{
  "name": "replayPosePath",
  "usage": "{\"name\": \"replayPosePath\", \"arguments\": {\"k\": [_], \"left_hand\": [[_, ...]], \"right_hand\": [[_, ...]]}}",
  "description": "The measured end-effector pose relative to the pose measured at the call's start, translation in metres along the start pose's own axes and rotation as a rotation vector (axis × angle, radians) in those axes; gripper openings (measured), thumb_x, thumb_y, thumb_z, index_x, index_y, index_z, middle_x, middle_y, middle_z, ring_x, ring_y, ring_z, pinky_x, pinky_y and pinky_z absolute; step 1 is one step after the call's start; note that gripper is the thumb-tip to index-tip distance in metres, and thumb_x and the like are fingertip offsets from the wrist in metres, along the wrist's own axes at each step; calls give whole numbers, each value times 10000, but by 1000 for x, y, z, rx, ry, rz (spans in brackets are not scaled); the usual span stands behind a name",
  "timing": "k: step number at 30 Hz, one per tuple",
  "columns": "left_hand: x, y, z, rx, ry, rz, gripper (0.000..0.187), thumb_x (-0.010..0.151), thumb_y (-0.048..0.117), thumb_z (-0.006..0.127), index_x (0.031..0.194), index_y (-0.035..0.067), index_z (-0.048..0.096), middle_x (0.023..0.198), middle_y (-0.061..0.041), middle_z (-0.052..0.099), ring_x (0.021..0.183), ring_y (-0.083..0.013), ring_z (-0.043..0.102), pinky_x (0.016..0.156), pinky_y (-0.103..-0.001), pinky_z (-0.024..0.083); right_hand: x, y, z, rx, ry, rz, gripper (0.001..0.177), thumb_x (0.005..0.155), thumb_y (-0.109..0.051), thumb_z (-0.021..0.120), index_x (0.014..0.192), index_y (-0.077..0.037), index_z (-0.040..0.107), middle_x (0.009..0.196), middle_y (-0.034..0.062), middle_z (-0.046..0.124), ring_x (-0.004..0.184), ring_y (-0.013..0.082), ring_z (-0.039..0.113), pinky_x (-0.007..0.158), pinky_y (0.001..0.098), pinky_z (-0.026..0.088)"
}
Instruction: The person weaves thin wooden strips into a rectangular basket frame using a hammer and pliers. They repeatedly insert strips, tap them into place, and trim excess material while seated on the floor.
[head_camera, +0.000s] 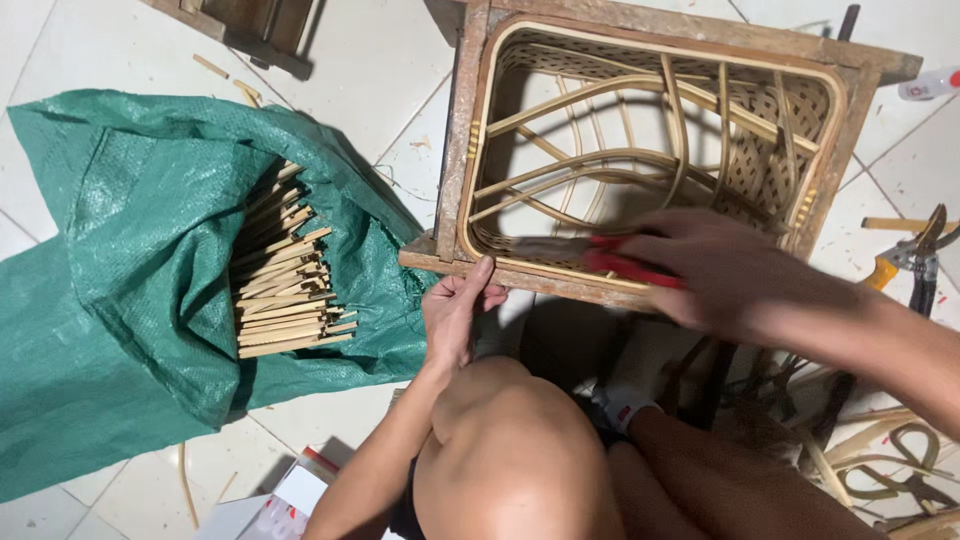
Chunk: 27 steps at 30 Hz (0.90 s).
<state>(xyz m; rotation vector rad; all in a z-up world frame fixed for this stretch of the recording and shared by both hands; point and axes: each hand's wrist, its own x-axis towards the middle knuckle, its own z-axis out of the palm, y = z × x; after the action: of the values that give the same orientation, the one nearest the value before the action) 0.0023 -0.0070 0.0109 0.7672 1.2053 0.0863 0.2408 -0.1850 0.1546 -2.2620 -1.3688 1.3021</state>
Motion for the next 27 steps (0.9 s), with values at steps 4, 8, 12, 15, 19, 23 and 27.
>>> {"name": "replayPosePath", "arguments": {"k": [4,8,12,15,19,23,27], "left_hand": [[1,-6,6,57,73,51,346,876,233,827,694,74,579,696,-151,734,620,-185,731,603,-276,600],[2,-12,4,31,66,128,350,868,201,836,690,93,555,689,-143,721,611,-179,729,597,-284,602],[8,-15,5,49,41,140,311,880,202,821,695,61,614,691,-137,727,608,-169,725,606,-279,610],[9,-17,2,70,44,137,304,884,202,816,696,49,632,694,-139,736,616,-168,732,609,-272,604],[11,-21,0,95,40,138,305,885,197,812,678,44,649,695,-144,747,615,-164,729,607,-269,602],[12,-25,-1,79,20,146,315,893,190,812,680,48,628,693,-145,748,616,-161,737,602,-260,586],[15,-27,0,72,10,154,338,901,194,814,667,40,625,702,-146,753,614,-150,729,616,-261,598]], "right_hand": [[51,-31,-19,-192,-241,54,445,865,-279,673,1305,-217,641,1208,123,625,1181,325,590,1010,498,477],[73,-43,-24,-221,-325,87,413,870,-277,646,1278,-214,649,1191,132,650,1145,346,621,997,512,487],[81,-47,-21,-232,-374,123,468,899,-277,634,1359,-194,620,1144,177,685,1115,366,659,977,519,512],[86,-54,-18,-322,-369,117,488,875,-352,668,1339,-212,611,1258,191,589,1166,379,599,983,514,489],[91,-65,-22,-432,-435,94,574,892,-364,653,1431,-198,550,1262,203,574,1210,358,550,1001,509,455],[93,-77,-24,-496,-527,119,483,938,-369,622,1376,-167,585,1263,166,599,1202,331,575,1031,487,456],[93,-82,-21,-514,-574,198,432,949,-372,613,1349,-210,608,1264,148,594,1205,332,570,1035,493,454]]}}
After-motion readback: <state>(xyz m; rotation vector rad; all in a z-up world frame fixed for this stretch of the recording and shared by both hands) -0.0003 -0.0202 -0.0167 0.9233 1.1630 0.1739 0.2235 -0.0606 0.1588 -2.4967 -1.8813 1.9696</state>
